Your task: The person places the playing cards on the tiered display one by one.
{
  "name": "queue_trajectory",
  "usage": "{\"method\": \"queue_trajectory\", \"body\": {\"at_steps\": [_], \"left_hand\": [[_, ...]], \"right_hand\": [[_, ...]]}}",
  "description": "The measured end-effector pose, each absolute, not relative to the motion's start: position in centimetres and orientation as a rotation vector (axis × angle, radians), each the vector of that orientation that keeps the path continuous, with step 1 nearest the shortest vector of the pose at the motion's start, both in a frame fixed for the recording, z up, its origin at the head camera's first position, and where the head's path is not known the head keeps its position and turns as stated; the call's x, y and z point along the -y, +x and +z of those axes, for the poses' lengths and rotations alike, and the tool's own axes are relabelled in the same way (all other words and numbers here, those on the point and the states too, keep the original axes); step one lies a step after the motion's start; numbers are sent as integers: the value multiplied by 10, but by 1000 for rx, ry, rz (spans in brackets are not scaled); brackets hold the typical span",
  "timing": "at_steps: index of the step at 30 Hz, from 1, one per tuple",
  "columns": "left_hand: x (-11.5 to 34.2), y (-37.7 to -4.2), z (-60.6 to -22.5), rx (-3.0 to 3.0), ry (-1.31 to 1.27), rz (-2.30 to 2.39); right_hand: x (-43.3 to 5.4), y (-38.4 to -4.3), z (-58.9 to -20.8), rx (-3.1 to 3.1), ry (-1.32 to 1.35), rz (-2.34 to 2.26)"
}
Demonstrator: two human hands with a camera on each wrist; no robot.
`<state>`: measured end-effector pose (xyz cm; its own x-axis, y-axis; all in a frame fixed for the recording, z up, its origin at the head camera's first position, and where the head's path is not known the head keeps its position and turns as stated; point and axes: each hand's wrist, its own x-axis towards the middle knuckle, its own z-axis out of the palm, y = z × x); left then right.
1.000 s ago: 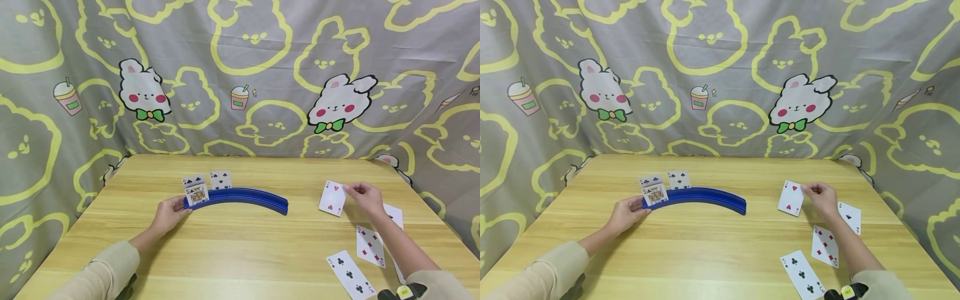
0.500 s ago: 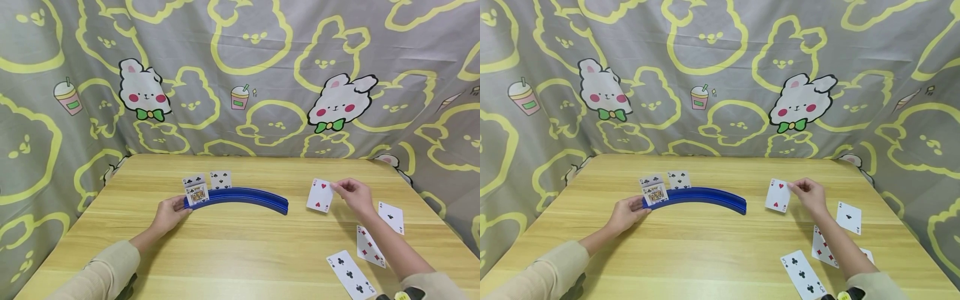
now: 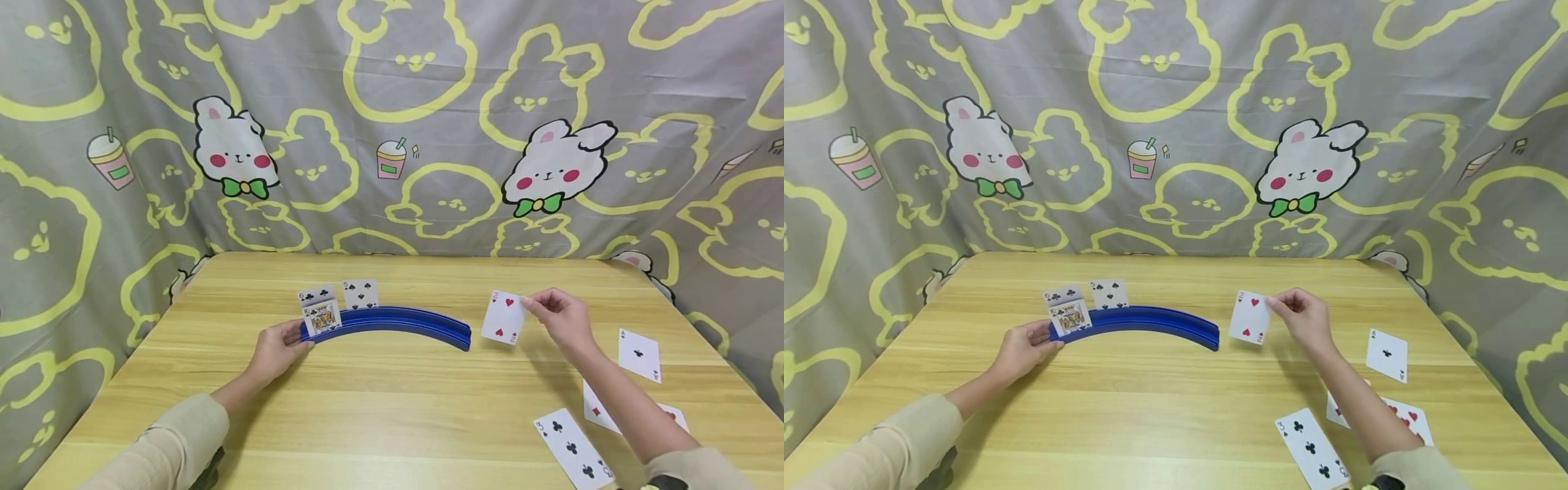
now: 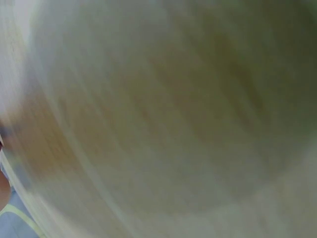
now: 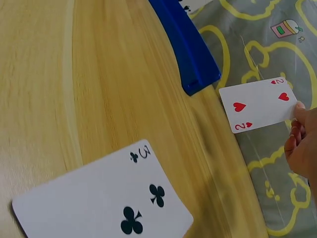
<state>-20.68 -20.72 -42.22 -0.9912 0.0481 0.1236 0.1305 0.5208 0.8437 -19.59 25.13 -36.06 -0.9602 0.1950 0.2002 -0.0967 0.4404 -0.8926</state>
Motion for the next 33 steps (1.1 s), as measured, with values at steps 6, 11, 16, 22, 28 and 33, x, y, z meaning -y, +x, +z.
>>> {"method": "queue_trajectory", "body": {"at_steps": [6,11,16,22,28,33], "left_hand": [[208,-207,-421,2675,-138,-1487],[209,-206,-421,2677,-136,-1485],[209,-206,-422,2670,-155,-1483],[210,-206,-423,2669,-167,-1487],[209,-207,-424,2665,-166,-1487],[209,-207,-423,2664,-172,-1483]], "right_hand": [[-234,-196,-356,2336,-53,1621],[-222,-197,-354,2343,-31,1630],[-209,-199,-355,2386,27,1618],[-193,-201,-354,2376,105,1643],[-178,-202,-354,2384,141,1684],[-167,-206,-355,2371,172,1712]]}}
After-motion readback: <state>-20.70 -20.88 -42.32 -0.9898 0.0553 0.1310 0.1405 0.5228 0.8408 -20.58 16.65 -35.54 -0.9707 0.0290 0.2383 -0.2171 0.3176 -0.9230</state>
